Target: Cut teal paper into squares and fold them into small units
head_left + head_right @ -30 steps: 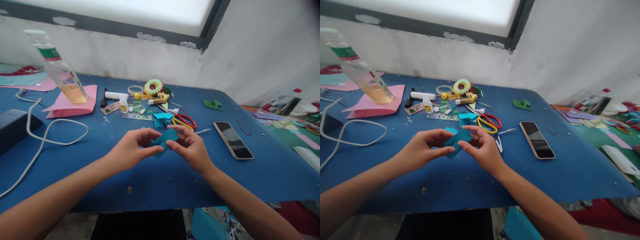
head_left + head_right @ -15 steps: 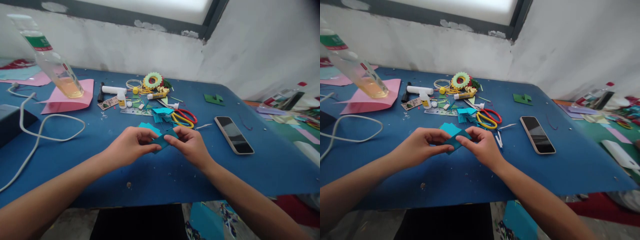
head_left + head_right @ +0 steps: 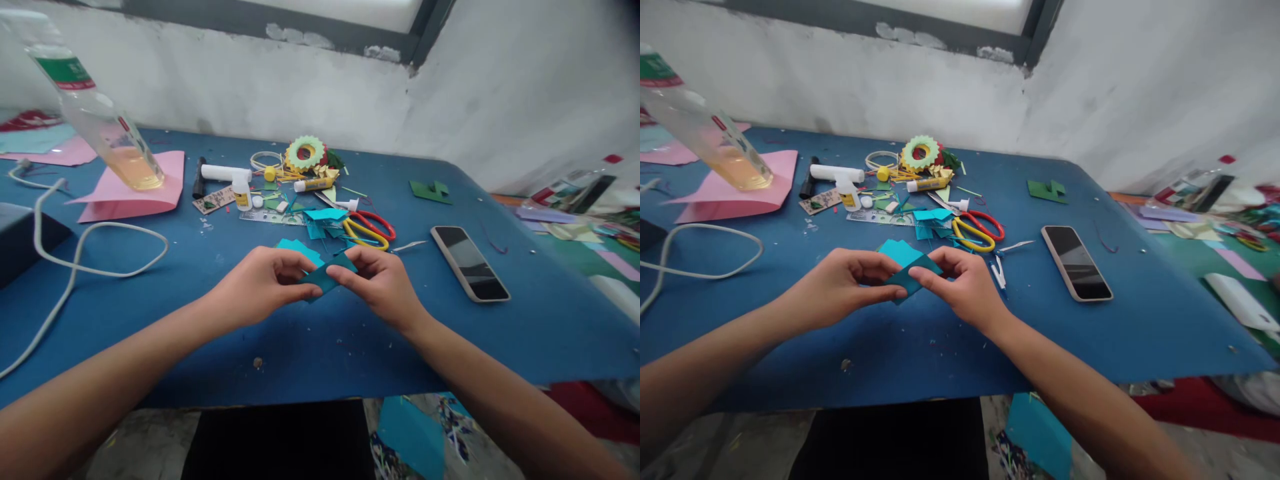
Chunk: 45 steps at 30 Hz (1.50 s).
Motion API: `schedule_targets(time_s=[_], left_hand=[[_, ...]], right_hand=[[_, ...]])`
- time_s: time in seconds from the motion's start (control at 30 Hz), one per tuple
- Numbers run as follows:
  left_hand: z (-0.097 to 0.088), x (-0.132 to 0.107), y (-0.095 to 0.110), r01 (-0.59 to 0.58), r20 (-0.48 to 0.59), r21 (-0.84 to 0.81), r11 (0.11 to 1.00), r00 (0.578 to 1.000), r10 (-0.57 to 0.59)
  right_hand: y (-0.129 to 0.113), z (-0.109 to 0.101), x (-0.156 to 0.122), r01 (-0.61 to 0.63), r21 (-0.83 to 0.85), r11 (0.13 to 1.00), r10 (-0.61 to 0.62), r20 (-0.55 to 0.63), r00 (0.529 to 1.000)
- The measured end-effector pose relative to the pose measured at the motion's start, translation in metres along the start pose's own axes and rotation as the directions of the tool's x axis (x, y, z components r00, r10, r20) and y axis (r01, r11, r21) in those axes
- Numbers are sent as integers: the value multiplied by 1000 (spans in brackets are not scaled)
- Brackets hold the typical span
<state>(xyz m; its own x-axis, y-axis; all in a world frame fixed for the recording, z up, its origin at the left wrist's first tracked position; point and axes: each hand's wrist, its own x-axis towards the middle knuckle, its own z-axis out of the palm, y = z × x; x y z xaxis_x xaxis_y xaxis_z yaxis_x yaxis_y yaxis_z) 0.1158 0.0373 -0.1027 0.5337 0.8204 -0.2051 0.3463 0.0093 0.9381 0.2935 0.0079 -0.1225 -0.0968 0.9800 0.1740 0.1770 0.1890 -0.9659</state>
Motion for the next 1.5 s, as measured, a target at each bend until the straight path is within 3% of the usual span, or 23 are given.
schedule_targets(time_s=[0.4, 0.63, 0.83, 0.93, 1.13, 1.27, 1.37, 1.5], left_hand=[[1, -2, -1, -33, 8, 4, 999, 999, 33], [0, -3, -2, -160, 33, 119, 980, 987, 157], [0, 0, -3, -133, -106, 25, 991, 985, 135], [2, 2, -4, -137, -113, -17, 990, 984, 134], [1, 5, -5, -127, -158, 12, 992, 979, 127], [-3, 6, -7, -113, -28, 97, 989, 993, 116], [-4, 7, -11, -135, 95, 218, 967, 989, 116], [-2, 8, -13, -172, 130, 303, 937, 982, 138]], right_hand=[[2, -1, -1, 20, -50, 999, -20, 10, 1000], [0, 0, -3, 22, -106, 994, -19, 32, 999], [5, 2, -1, -164, 67, 984, 155, 119, 981], [9, 4, 1, -247, 125, 961, 226, 161, 961], [12, 2, 5, -258, 177, 950, 242, 111, 964], [7, -1, 4, -298, 113, 948, 273, 191, 943], [5, 1, 0, -386, 32, 922, 359, 299, 884], [4, 7, -2, -453, 1, 892, 419, 379, 825]])
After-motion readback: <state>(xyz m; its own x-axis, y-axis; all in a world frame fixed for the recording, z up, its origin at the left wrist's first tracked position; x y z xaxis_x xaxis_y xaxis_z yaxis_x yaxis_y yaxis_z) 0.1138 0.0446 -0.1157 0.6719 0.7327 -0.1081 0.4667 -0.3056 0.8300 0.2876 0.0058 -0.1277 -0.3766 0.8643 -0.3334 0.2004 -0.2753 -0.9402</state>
